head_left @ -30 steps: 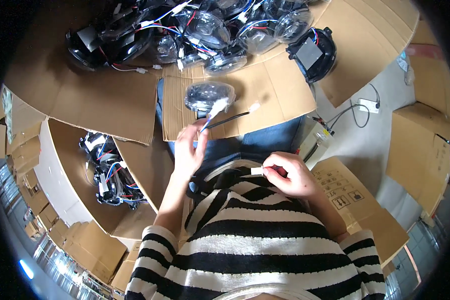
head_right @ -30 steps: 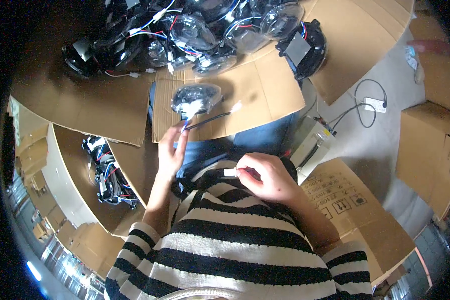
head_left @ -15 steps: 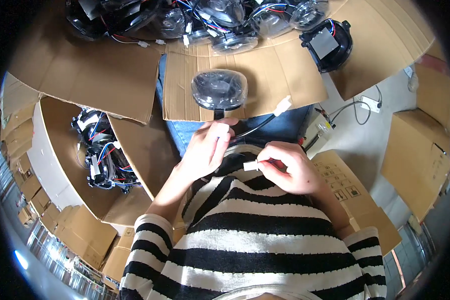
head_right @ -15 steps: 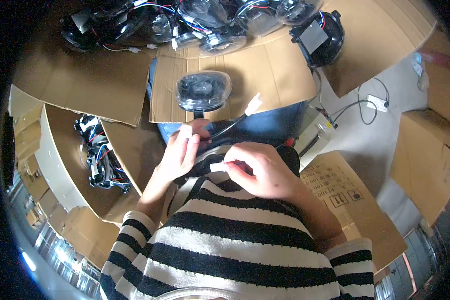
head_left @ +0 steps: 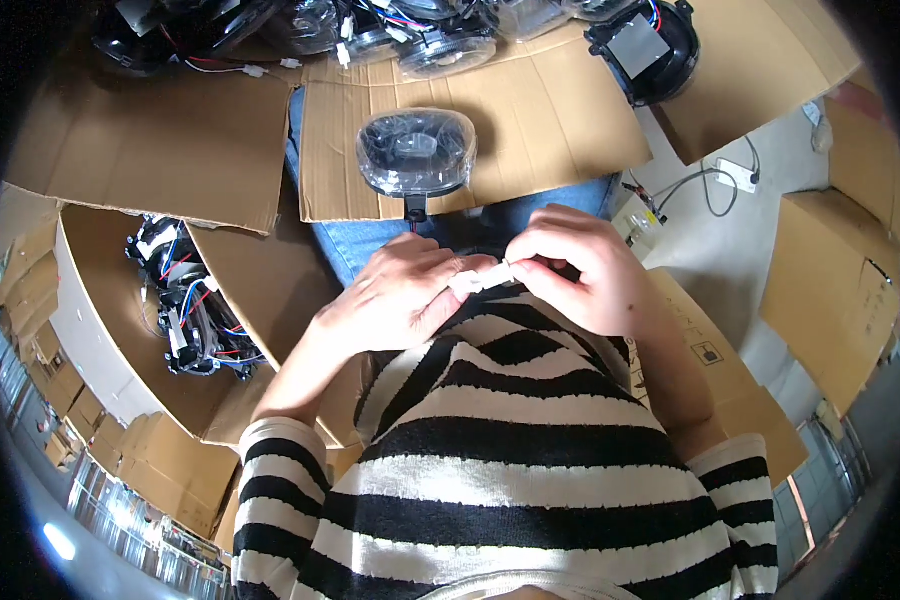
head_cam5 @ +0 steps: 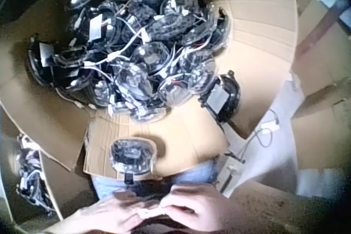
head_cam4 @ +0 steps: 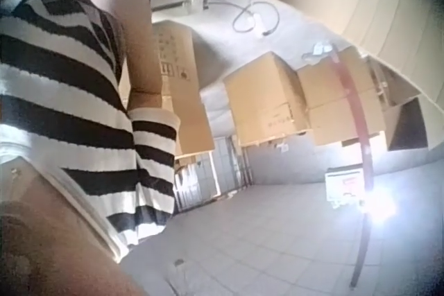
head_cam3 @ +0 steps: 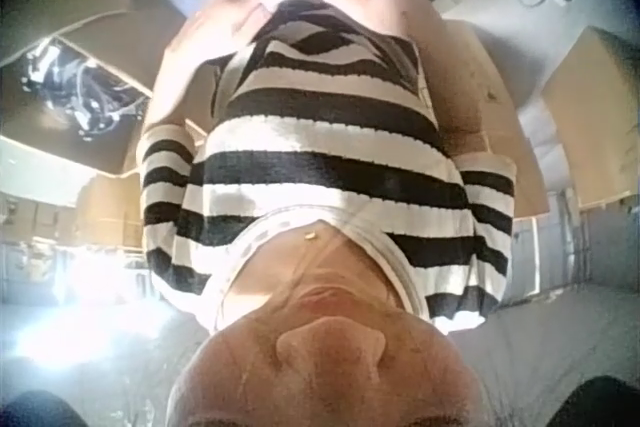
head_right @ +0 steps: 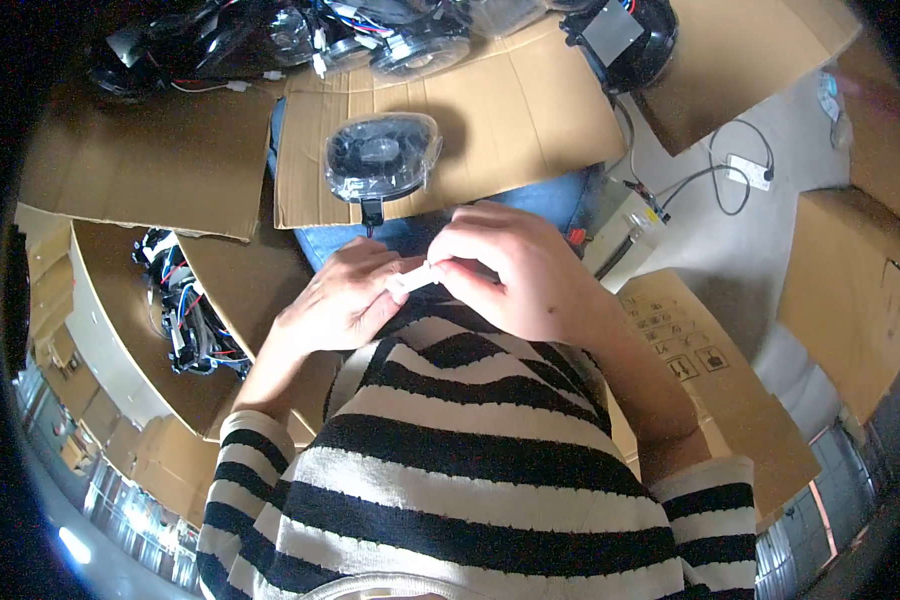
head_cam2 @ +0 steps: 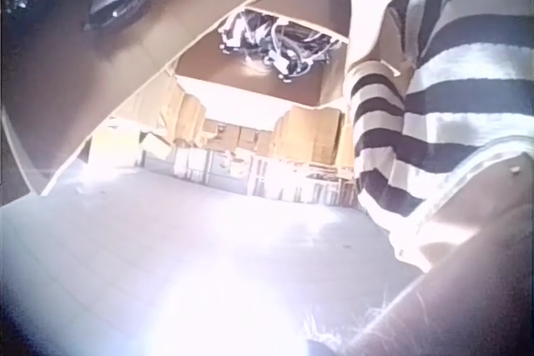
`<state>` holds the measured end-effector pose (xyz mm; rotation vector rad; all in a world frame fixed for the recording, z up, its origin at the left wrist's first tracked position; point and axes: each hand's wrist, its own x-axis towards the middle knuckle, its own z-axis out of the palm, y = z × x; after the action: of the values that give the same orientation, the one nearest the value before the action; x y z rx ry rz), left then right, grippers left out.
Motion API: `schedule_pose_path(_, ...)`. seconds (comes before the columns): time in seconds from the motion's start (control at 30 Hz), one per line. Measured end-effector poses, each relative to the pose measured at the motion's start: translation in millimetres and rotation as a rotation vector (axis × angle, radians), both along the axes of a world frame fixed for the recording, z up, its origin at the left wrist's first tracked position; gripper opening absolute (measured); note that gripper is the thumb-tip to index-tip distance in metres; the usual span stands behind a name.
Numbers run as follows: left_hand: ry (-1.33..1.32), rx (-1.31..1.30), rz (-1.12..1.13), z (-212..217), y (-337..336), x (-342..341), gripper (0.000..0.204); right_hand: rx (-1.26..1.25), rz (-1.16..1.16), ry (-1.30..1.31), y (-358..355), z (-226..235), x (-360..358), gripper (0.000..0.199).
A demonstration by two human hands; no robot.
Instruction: The person connects wiring harnesses to plastic light housing components by hand, assembling them together.
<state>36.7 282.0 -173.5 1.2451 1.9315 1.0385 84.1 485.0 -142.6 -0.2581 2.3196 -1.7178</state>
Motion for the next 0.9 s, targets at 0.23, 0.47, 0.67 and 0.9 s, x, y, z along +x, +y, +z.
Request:
schedule_pose_path(0.23,-0.061,-0.076,-0.141,3,2,-11,0.03,0.115,0.117,-0.017,7,0,-4,0.005)
schedule_pose_path(0.47,-0.024,-0.159,-0.205,7,10,-15,0.022,0.188,0.049,0.044,2,-5,0,0.006)
schedule_pose_path(0.67,-0.212,-0.08,-0.004,-2,4,-7,0.009,0.068,-0.154,-0.169,40,13,9,0.003)
schedule_pose_path(0.9,-0.797,0.065,0.18,12,8,-10,0.017,-0.026,-0.22,-0.146,51,32,28,0.003)
